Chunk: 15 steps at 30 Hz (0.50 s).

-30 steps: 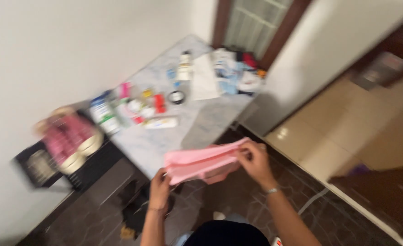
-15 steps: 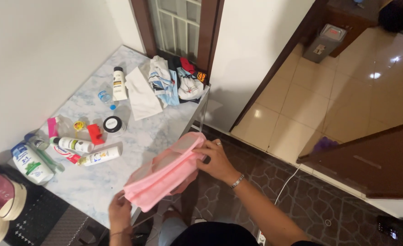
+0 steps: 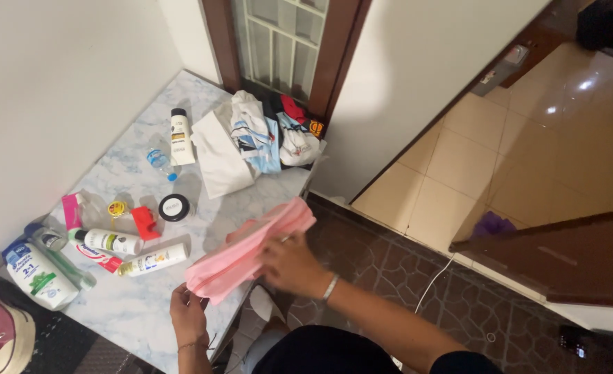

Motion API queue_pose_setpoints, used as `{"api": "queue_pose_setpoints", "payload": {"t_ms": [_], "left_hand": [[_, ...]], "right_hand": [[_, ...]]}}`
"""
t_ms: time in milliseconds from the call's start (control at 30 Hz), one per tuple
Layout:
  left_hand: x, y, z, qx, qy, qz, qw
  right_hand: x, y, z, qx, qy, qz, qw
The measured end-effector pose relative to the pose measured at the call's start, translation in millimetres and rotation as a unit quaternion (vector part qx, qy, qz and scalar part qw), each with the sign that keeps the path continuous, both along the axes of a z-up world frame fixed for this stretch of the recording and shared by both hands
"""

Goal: The person threads shoelaces into a pair of pink sneakers and sets them on a rack, then opens a pink pouch and places toiletry items including bottles, a small jar, a water bottle, and a deodorant stick into the pouch on the table.

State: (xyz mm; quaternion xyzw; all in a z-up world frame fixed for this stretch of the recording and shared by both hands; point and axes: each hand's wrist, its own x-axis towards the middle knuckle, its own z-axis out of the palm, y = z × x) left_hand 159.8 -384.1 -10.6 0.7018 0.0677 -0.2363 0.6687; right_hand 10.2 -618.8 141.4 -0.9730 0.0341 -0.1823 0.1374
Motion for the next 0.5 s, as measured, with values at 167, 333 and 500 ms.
{"api": "queue_pose_setpoints", "payload": {"t_ms": [167, 333, 500], "left_hand": [[19.4, -2.5, 8.8, -0.029, 0.006, -0.028, 0.999], [30.0, 7.7, 6.3, -0.016, 0.034, -0.011, 0.999], [36.2, 16.2, 5.7, -0.021, 0.043, 0.020, 0.999]], "right_hand": [[57.0, 46.5, 7.5, 0.081, 0.040, 0.170, 0.981], [99.4, 68.6, 2.7, 0.155, -0.013, 0.227, 0.961], [136.0, 66.8, -1.5, 0.171, 0.074, 0.249, 0.950]]}}
